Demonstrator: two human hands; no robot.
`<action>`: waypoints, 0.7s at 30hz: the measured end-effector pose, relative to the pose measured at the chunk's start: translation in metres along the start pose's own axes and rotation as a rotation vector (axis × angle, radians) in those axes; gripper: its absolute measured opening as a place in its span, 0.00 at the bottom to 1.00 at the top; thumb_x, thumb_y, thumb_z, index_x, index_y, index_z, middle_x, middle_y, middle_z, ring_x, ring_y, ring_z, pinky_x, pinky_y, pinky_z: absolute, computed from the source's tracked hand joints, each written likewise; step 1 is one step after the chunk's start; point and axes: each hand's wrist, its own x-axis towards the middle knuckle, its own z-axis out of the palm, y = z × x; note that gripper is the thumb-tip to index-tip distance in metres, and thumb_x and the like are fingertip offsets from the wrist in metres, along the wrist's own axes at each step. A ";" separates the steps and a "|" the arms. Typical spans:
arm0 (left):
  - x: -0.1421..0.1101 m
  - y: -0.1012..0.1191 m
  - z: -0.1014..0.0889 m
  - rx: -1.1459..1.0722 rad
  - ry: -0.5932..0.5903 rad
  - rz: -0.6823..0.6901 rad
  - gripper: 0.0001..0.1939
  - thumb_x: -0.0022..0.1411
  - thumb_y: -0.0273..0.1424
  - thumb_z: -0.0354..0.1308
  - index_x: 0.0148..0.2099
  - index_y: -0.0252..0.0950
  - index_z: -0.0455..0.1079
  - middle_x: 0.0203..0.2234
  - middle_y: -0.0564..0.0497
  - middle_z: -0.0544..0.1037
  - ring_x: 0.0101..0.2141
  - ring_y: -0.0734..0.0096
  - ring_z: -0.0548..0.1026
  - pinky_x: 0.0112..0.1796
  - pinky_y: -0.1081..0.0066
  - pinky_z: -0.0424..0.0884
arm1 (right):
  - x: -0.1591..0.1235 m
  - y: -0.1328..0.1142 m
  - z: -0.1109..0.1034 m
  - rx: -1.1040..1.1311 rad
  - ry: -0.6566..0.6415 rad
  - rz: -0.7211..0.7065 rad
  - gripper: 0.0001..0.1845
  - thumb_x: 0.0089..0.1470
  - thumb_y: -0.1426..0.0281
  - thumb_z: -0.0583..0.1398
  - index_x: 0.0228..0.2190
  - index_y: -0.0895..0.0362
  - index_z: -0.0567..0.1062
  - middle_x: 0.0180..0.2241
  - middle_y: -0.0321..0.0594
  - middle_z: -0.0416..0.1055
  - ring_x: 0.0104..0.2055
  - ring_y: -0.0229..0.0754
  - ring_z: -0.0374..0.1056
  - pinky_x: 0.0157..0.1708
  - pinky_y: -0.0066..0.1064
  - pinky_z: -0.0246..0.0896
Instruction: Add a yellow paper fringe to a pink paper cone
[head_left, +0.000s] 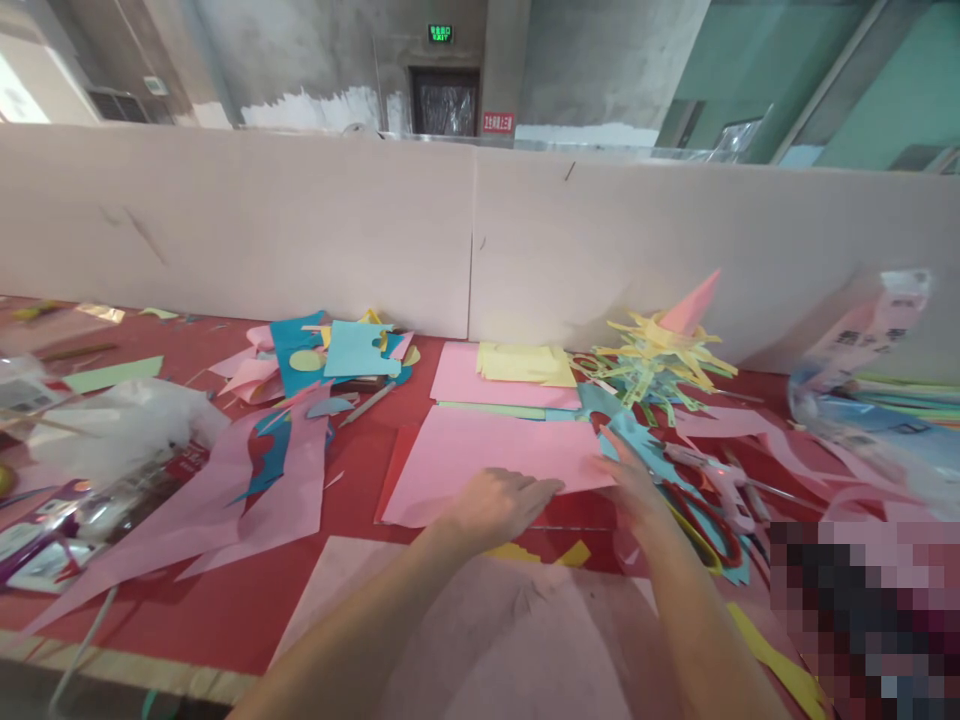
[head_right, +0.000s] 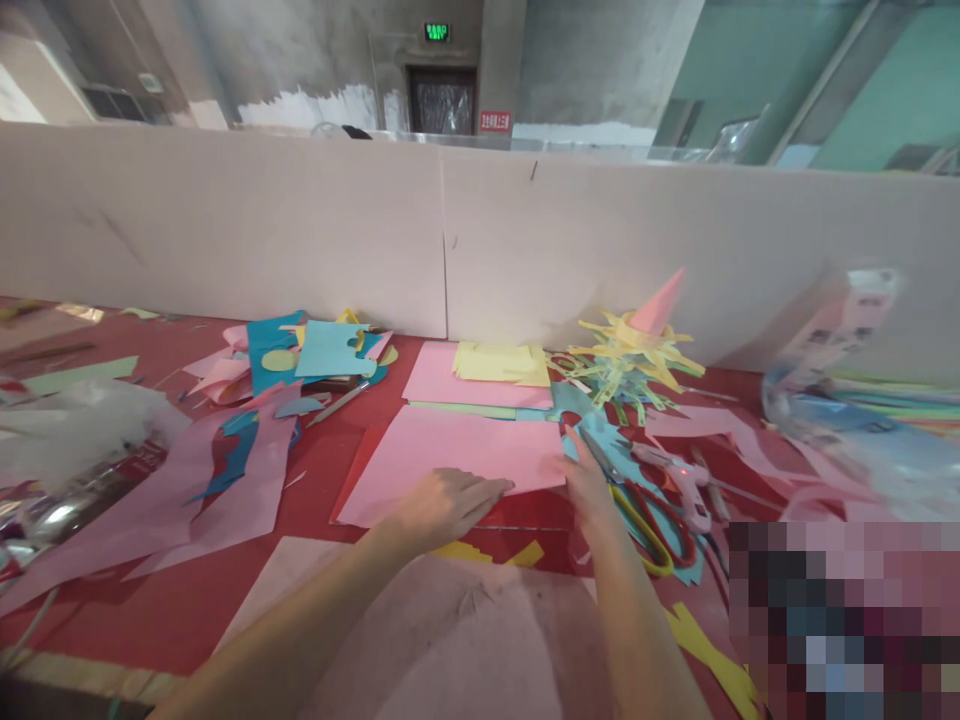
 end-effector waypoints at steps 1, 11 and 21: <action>0.000 0.001 -0.001 0.006 0.014 -0.011 0.17 0.67 0.29 0.37 0.51 0.39 0.62 0.26 0.53 0.76 0.27 0.74 0.73 0.27 0.74 0.63 | 0.000 -0.001 0.001 0.083 -0.012 0.005 0.45 0.41 0.64 0.61 0.60 0.57 0.52 0.30 0.40 0.76 0.31 0.47 0.73 0.28 0.35 0.67; 0.005 0.000 -0.006 -0.504 0.147 -0.406 0.18 0.62 0.38 0.45 0.23 0.35 0.57 0.16 0.59 0.57 0.19 0.80 0.57 0.22 0.77 0.51 | -0.011 -0.021 0.007 0.475 0.182 -0.021 0.27 0.38 0.59 0.65 0.43 0.54 0.73 0.39 0.39 0.75 0.40 0.45 0.70 0.28 0.30 0.67; 0.012 -0.023 -0.001 -1.273 0.444 -0.694 0.28 0.55 0.31 0.53 0.59 0.37 0.55 0.22 0.58 0.66 0.23 0.79 0.61 0.25 0.77 0.57 | -0.004 -0.009 0.017 0.417 0.140 -0.019 0.21 0.44 0.54 0.60 0.37 0.55 0.74 0.43 0.46 0.73 0.38 0.50 0.72 0.29 0.38 0.69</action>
